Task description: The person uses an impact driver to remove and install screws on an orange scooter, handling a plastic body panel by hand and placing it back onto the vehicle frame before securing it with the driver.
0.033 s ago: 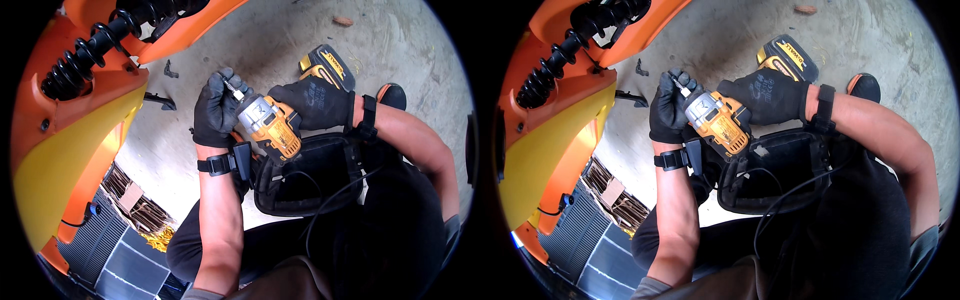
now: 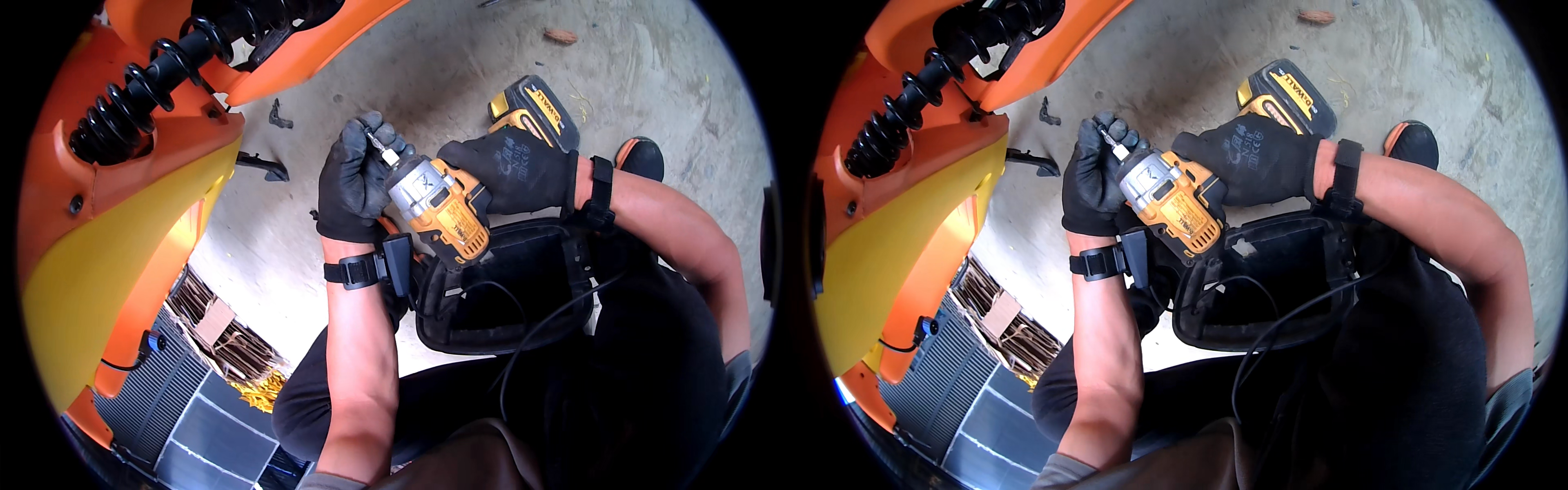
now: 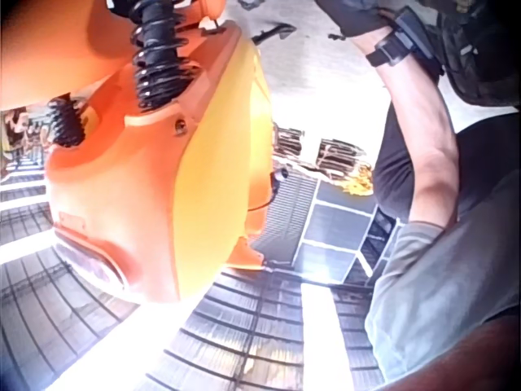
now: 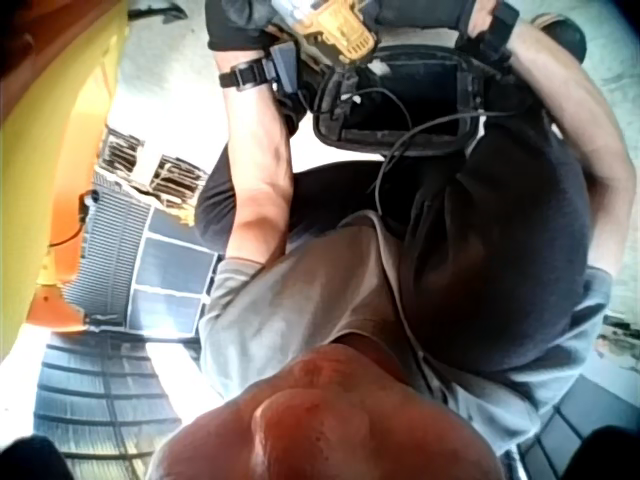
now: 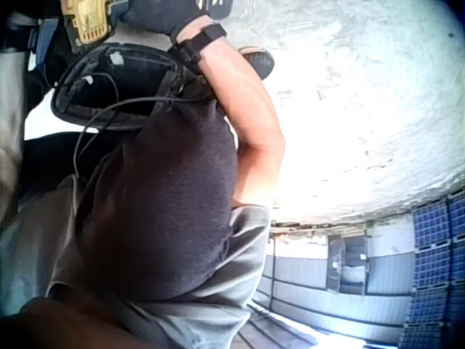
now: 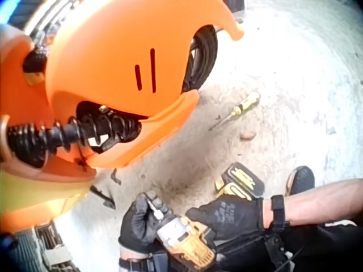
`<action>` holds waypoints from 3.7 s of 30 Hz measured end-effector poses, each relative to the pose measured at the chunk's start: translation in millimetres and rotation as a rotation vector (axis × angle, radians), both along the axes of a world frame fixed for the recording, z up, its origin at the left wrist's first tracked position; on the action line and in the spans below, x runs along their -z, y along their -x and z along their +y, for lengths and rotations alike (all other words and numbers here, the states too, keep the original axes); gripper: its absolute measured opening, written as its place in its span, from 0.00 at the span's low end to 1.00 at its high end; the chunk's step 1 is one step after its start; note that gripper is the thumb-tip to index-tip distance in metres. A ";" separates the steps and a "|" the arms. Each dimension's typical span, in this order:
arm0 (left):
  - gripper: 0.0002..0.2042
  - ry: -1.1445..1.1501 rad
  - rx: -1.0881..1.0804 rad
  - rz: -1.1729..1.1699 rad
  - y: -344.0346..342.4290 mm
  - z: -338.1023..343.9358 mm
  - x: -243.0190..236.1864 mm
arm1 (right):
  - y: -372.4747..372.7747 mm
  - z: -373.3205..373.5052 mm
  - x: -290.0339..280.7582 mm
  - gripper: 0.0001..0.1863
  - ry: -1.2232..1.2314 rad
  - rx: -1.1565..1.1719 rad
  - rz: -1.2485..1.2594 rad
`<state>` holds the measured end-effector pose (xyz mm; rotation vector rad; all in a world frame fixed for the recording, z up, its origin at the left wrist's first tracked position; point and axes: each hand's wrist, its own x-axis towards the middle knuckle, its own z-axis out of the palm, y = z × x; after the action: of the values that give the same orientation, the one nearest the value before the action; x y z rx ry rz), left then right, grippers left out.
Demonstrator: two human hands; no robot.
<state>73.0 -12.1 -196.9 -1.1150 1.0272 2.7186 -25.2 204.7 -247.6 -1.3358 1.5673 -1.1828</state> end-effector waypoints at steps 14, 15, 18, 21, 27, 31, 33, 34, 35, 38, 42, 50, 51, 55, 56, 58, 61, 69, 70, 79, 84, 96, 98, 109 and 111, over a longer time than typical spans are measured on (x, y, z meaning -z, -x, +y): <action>0.19 0.078 0.186 -0.041 17.6 -23.7 -6.0 | -1.8 -8.9 23.5 0.35 0.028 0.143 0.397; 0.19 0.057 0.197 -0.029 22.7 -26.1 -5.7 | 3.0 -9.2 19.5 0.33 -0.017 0.140 0.406; 0.17 0.057 0.214 -0.032 34.3 -41.2 -3.4 | 10.5 -22.4 26.4 0.32 -0.008 0.230 0.421; 0.18 0.048 0.222 -0.020 45.2 -49.1 -4.4 | 23.7 -33.7 5.0 0.32 -0.227 0.132 0.381; 0.15 -0.008 0.187 -0.098 55.3 -60.0 -10.1 | 26.7 -46.1 13.4 0.27 -0.024 0.251 0.397; 0.14 0.074 0.165 -0.104 57.7 -58.2 -5.3 | 32.2 -47.1 15.3 0.26 -0.020 0.256 0.392; 0.14 0.068 0.108 -0.121 59.6 -61.1 -7.7 | 41.9 -49.8 19.4 0.19 0.047 0.189 0.310; 0.14 0.065 0.081 -0.129 60.3 -61.9 -8.5 | 45.9 -50.3 20.5 0.18 0.079 0.156 0.270; 0.14 0.065 0.095 -0.123 60.3 -62.2 -8.2 | 47.0 -51.1 18.0 0.18 0.040 0.131 0.314; 0.14 0.066 0.134 -0.120 61.1 -62.3 -8.6 | 49.0 -48.8 18.1 0.18 0.139 0.158 0.224; 0.13 0.093 0.127 -0.131 61.9 -59.8 -10.9 | 50.0 -43.1 11.9 0.18 0.121 0.157 0.225; 0.13 0.043 0.097 -0.119 64.1 -55.2 -13.6 | 47.1 -49.1 15.0 0.18 0.020 0.147 0.309; 0.13 0.115 0.069 -0.139 64.8 -47.5 -14.4 | 47.5 -47.9 14.7 0.18 0.040 0.153 0.305; 0.12 0.177 0.128 -0.104 67.1 -46.7 -9.9 | 42.8 -48.7 24.5 0.18 0.065 0.190 0.261; 0.12 0.177 0.131 -0.106 67.3 -48.7 -8.9 | 41.5 -50.9 26.0 0.18 0.060 0.201 0.241; 0.13 0.176 0.137 -0.111 67.4 -52.8 -7.0 | 42.3 -49.0 28.0 0.18 0.125 0.207 0.220; 0.13 0.279 0.092 -0.155 68.6 -47.2 -10.7 | 42.2 -54.5 33.3 0.20 0.059 0.183 0.302; 0.13 0.363 0.134 -0.150 67.4 -44.9 -12.7 | 24.7 -56.7 20.9 0.28 -0.002 0.308 0.319; 0.12 0.388 0.146 -0.146 67.4 -45.2 -12.7 | 22.2 -58.1 23.7 0.28 -0.007 0.315 0.341; 0.12 0.367 0.149 -0.156 60.3 -57.1 -19.7 | 20.3 -69.0 20.6 0.30 -0.036 0.294 0.313; 0.18 0.397 0.119 -0.245 54.5 -46.8 -27.9 | 21.1 -58.5 17.9 0.30 -0.054 0.328 0.361; 0.24 0.829 0.371 -0.372 11.6 47.9 -35.9 | 24.2 -57.4 20.2 0.26 0.006 0.334 0.364; 0.22 0.876 0.365 -0.380 13.0 52.7 -34.7 | 24.2 -58.9 20.8 0.25 0.002 0.336 0.353; 0.21 1.036 0.411 -0.429 9.1 50.1 -32.0 | 21.0 -62.8 22.5 0.25 -0.006 0.334 0.322; 0.21 1.039 0.412 -0.433 9.3 49.6 -30.6 | 21.7 -62.0 23.9 0.26 0.030 0.357 0.314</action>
<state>63.7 37.5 -166.4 -1.2517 2.3004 1.4536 -46.9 142.7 -271.6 -1.3459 2.0883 -1.2520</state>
